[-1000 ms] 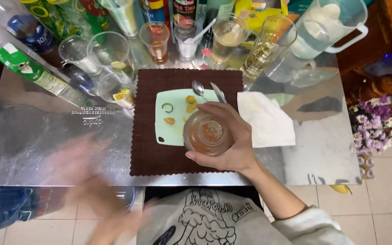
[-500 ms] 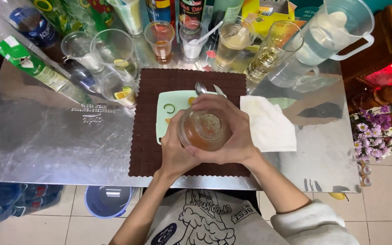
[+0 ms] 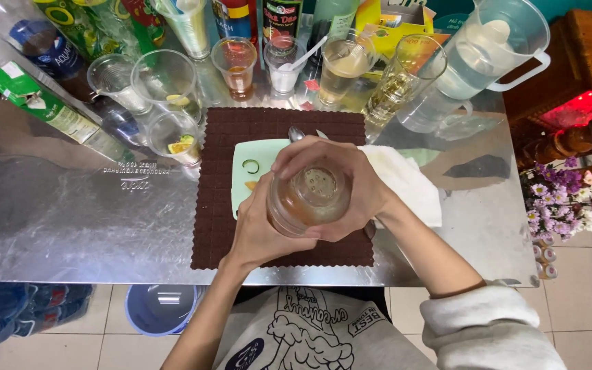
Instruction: The person muddles fruit in a shaker, adds ice, shakes the mixture, and pours it into a plastic cup with a straw. They then prepare a second drink by adding sliced fruit to another shaker.
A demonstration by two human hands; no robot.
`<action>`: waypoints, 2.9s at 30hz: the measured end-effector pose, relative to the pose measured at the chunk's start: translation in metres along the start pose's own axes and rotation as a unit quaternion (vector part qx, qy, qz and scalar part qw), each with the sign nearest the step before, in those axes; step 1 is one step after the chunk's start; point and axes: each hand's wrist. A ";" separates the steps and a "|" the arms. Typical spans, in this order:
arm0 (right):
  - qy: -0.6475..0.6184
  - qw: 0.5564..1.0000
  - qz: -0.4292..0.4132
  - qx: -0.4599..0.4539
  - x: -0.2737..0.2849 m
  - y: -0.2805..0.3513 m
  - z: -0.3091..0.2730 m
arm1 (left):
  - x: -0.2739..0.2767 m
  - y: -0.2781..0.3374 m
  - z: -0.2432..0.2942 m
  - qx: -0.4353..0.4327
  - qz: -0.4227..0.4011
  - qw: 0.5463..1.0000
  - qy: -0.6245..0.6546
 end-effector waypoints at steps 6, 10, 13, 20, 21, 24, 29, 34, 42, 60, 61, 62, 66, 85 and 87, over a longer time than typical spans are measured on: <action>-0.121 0.991 -0.049 0.015 0.008 -0.014 -0.001 | 0.010 0.000 0.006 -0.013 -0.045 0.999 0.002; -0.198 0.975 0.083 -0.052 0.009 -0.017 -0.006 | 0.012 -0.003 0.014 -0.015 -0.010 1.000 -0.016; -0.249 0.942 0.200 -0.100 0.021 0.000 0.002 | 0.016 0.000 0.015 -0.011 0.019 1.000 -0.022; -0.310 0.865 0.342 -0.196 0.040 0.065 0.046 | 0.037 0.014 0.006 0.019 0.086 0.995 -0.050; -0.309 0.866 0.342 -0.197 0.035 0.069 0.041 | 0.041 0.015 0.007 0.019 0.087 0.995 -0.049; -0.261 0.856 0.367 -0.253 0.030 0.084 0.041 | 0.050 0.018 0.009 0.037 0.098 0.992 -0.066; -0.260 0.878 0.320 -0.243 0.024 0.095 0.042 | 0.056 0.022 0.012 0.060 0.089 0.992 -0.062; -0.135 0.924 0.274 -0.230 0.040 0.102 0.044 | 0.059 0.027 0.009 0.068 0.080 0.992 -0.065; 0.113 0.937 0.250 -0.216 0.013 0.103 0.041 | 0.059 0.032 0.003 0.038 0.072 0.994 -0.071; 0.234 0.907 0.192 -0.293 0.003 0.099 0.030 | 0.068 0.042 0.003 0.065 0.098 0.990 -0.072; 0.243 0.922 0.213 -0.211 0.009 0.105 0.036 | 0.071 0.043 0.003 0.074 0.110 0.988 -0.077; 0.250 0.931 0.232 -0.127 0.013 0.111 0.042 | 0.074 0.044 0.004 0.082 0.121 0.986 -0.082; 0.262 0.946 0.191 -0.011 -0.006 0.059 -0.002 | 0.088 0.051 -0.002 0.064 0.129 0.985 -0.098; 0.078 0.992 0.015 -0.098 -0.094 0.046 0.058 | 0.284 -0.028 0.024 -0.053 0.130 0.983 -0.118; 0.077 0.994 0.001 -0.078 -0.078 0.056 0.053 | 0.328 -0.064 -0.017 -0.122 0.214 0.956 -0.158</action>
Point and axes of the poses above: each hand's wrist, its own y-axis away from the middle knuckle, its own x-axis out of the back of the hand, z = x × y, and after that the axes turned 11 degrees about -y, right-handed
